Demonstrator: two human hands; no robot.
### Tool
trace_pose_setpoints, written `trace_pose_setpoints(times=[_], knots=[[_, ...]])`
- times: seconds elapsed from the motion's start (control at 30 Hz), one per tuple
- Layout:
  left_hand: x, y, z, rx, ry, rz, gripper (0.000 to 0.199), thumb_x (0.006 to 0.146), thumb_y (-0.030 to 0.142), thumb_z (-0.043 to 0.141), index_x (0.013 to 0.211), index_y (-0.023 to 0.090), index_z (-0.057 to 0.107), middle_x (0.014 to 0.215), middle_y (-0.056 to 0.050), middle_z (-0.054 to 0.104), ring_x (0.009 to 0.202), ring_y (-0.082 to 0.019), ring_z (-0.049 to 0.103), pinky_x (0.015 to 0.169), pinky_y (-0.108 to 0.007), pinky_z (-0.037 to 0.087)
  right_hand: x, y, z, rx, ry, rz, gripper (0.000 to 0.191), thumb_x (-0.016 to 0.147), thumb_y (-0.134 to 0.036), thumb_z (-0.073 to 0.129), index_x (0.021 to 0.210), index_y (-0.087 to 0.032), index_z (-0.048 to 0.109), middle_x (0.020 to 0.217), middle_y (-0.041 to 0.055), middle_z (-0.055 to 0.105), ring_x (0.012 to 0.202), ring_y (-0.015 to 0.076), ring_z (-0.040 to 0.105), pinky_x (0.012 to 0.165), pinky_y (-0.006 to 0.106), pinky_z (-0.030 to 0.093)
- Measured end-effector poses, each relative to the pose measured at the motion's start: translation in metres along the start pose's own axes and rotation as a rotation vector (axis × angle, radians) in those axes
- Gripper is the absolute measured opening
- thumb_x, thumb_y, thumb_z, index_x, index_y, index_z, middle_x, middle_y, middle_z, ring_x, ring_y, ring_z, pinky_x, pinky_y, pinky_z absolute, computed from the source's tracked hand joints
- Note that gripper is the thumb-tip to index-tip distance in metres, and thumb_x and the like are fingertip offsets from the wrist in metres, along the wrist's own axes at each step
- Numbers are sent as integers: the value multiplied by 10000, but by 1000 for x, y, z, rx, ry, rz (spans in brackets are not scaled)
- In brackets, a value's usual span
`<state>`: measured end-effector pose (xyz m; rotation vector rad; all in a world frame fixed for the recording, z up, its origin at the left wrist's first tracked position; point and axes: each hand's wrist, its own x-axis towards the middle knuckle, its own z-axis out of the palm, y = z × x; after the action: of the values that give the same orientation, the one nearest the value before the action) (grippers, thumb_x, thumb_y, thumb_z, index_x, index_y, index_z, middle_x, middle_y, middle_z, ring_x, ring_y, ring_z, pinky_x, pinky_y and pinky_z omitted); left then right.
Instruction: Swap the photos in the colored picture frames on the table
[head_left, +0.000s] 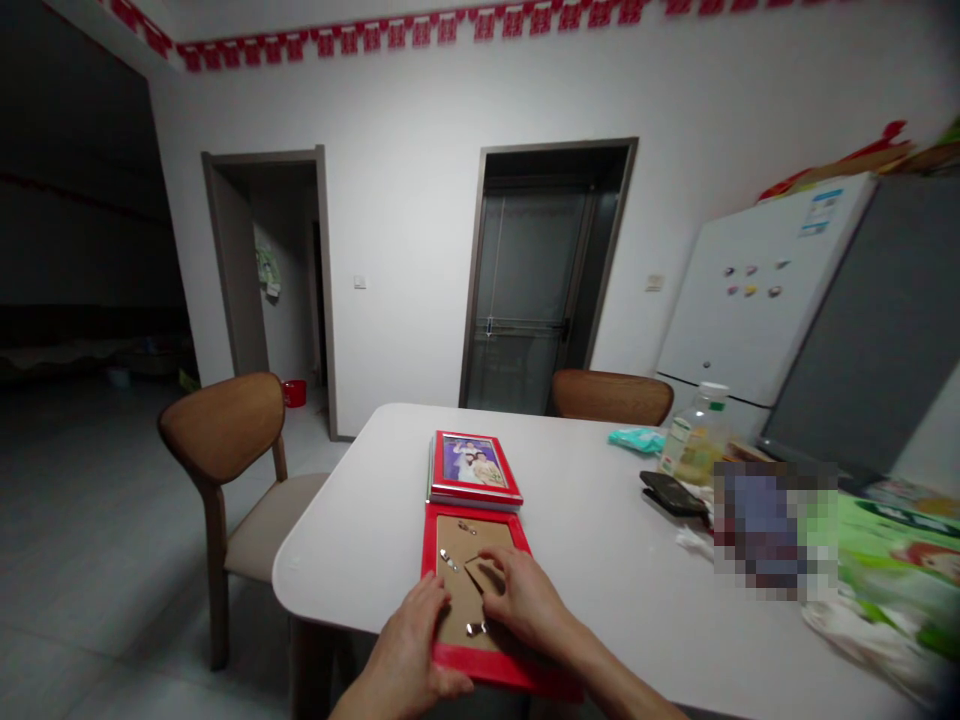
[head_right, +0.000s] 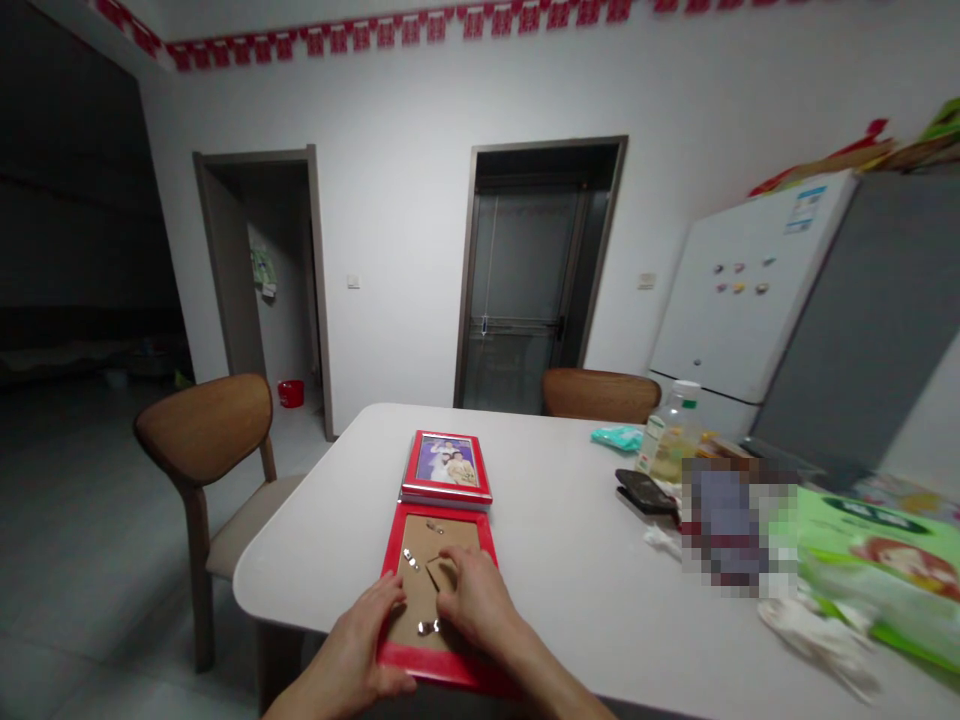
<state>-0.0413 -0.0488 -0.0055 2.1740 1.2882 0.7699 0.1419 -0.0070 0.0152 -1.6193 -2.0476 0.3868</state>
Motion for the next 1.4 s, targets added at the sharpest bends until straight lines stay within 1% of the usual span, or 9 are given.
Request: trace_pose_setpoints(times=[0.1,0.33,0.47,0.6,0.77,0.87,1.03,1.27,1.4], knots=[[0,5,-3,-133,66,-37,733,553,282,697,1202,150,382,1313,-149,338,1194,-275,311,991,-393,252,2,-2,-7,25,3,13,465,549,-136,496,1009,-165,563,986,70,607,901,183,541,799,266,392],[21,17,-10,-669,353,-251,443,681,153,537,1111,192,437,1123,-62,556,1034,-207,509,888,-311,383,3,-33,-14,79,109,-52,417,563,-170,518,976,-172,579,978,62,601,924,188,521,832,279,380],[26,8,-18,-782,365,-285,448,735,126,455,1157,191,320,991,-43,625,871,-182,606,745,-289,474,0,-42,-10,184,113,-90,381,616,-236,527,989,-179,573,983,63,598,910,189,524,813,290,395],[24,-8,-30,-890,360,-348,436,744,170,484,1139,170,301,760,-17,669,643,-177,645,590,-284,504,-4,-29,-17,264,74,0,397,670,-330,501,1026,-163,551,968,75,608,775,174,561,721,291,435],[26,-11,-19,-978,357,-385,222,716,292,542,871,149,471,732,-44,665,674,-188,639,618,-286,492,-7,-10,-23,276,80,37,336,742,-321,393,973,-163,580,947,66,624,820,173,567,745,277,424],[32,-4,-5,-1001,314,-386,251,672,326,578,823,132,527,737,-53,670,707,-204,634,636,-297,485,-7,-1,-23,192,155,31,314,741,-275,377,936,-166,598,985,65,613,914,181,541,817,282,388],[37,-3,0,-991,286,-403,265,600,354,619,735,131,573,670,-32,668,685,-216,627,594,-290,471,-12,12,-17,191,61,46,359,783,-281,295,945,-190,603,956,44,634,870,163,560,770,261,399],[22,-33,-44,-920,326,-477,215,622,351,580,691,150,549,561,-7,639,560,-188,615,498,-255,447,-28,11,-9,-160,23,-152,256,761,-252,386,694,-214,630,784,27,624,779,164,520,724,264,330],[11,-53,-69,-814,336,-515,172,629,313,577,664,147,546,548,-14,632,516,-182,604,472,-251,440,-27,10,-11,-237,24,-121,217,733,-264,439,614,-194,607,724,37,612,753,166,498,713,271,306]])
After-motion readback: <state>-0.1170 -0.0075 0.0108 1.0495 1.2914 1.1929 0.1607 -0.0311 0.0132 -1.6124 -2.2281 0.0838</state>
